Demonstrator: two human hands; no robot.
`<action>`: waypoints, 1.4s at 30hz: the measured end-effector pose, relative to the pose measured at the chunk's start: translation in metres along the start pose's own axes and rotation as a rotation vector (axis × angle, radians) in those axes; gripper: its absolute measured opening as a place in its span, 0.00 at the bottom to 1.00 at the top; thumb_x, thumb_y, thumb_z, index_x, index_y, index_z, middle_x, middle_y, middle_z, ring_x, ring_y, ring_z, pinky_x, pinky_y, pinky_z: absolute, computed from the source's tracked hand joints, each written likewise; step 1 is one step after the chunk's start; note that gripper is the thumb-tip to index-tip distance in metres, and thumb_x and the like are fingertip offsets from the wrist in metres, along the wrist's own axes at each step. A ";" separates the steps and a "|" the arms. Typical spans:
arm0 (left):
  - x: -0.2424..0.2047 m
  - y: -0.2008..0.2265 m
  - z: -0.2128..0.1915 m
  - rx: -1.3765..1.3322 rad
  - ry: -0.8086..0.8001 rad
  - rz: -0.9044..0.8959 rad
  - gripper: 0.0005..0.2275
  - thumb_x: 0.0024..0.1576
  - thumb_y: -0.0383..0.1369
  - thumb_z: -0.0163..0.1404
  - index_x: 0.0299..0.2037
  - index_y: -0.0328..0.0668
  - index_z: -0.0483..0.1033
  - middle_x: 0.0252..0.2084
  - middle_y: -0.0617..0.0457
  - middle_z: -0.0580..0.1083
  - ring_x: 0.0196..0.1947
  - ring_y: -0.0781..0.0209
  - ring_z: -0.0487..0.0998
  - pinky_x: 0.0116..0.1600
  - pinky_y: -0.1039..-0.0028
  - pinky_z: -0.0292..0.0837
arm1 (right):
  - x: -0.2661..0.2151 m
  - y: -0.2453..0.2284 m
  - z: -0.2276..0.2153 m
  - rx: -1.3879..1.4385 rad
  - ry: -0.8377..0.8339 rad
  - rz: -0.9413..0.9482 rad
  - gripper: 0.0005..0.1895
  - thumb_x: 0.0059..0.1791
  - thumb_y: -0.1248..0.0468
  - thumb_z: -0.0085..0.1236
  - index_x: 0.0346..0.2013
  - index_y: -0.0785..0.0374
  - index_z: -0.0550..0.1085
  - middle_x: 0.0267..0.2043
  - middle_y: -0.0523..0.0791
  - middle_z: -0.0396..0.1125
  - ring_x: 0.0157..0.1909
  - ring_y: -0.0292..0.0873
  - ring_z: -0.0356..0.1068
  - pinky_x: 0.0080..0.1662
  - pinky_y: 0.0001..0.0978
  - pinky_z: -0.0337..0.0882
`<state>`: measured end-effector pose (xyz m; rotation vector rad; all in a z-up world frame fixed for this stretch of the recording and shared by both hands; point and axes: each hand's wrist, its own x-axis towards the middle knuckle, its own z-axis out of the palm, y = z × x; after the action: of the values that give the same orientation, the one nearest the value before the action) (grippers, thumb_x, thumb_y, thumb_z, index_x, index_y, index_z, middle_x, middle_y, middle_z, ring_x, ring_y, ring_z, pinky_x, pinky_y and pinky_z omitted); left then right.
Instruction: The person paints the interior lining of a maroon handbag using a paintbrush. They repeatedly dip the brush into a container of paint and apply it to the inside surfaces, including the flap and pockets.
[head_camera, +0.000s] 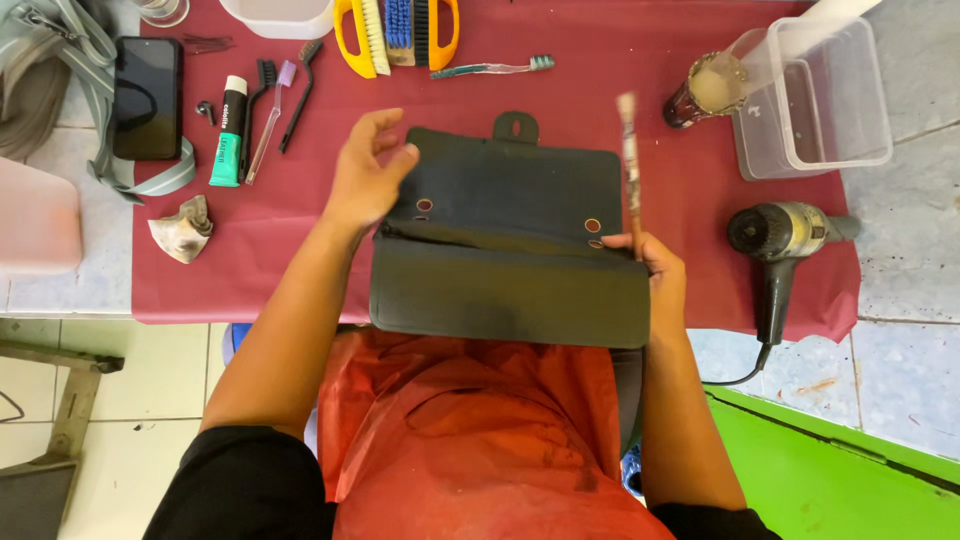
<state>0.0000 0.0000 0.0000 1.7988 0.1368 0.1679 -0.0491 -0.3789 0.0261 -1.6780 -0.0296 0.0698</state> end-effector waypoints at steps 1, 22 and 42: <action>-0.009 0.005 -0.008 -0.001 0.002 0.000 0.23 0.60 0.27 0.56 0.65 0.33 0.67 0.62 0.29 0.67 0.60 0.33 0.72 0.64 0.50 0.70 | 0.002 0.011 -0.001 -0.001 -0.002 -0.001 0.18 0.39 0.73 0.71 0.43 0.67 0.78 0.30 0.48 0.72 0.29 0.35 0.67 0.37 0.23 0.70; -0.115 0.049 0.016 0.064 0.237 -0.430 0.36 0.52 0.38 0.66 0.66 0.37 0.59 0.68 0.36 0.63 0.66 0.43 0.70 0.66 0.58 0.73 | -0.010 0.088 0.012 0.156 0.356 -0.078 0.26 0.60 0.60 0.55 0.18 0.56 0.65 0.14 0.38 0.58 0.18 0.27 0.55 0.28 0.18 0.60; -0.118 0.012 0.062 -0.197 0.019 -0.428 0.33 0.53 0.20 0.45 0.73 0.45 0.58 0.59 0.41 0.74 0.59 0.48 0.75 0.56 0.53 0.76 | -0.034 0.073 0.034 0.065 0.572 -0.086 0.26 0.58 0.65 0.57 0.16 0.57 0.63 0.14 0.37 0.52 0.20 0.29 0.51 0.28 0.21 0.59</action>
<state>-0.1043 -0.0836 -0.0068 1.5336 0.4964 -0.1039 -0.0873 -0.3549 -0.0490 -1.5769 0.3271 -0.4686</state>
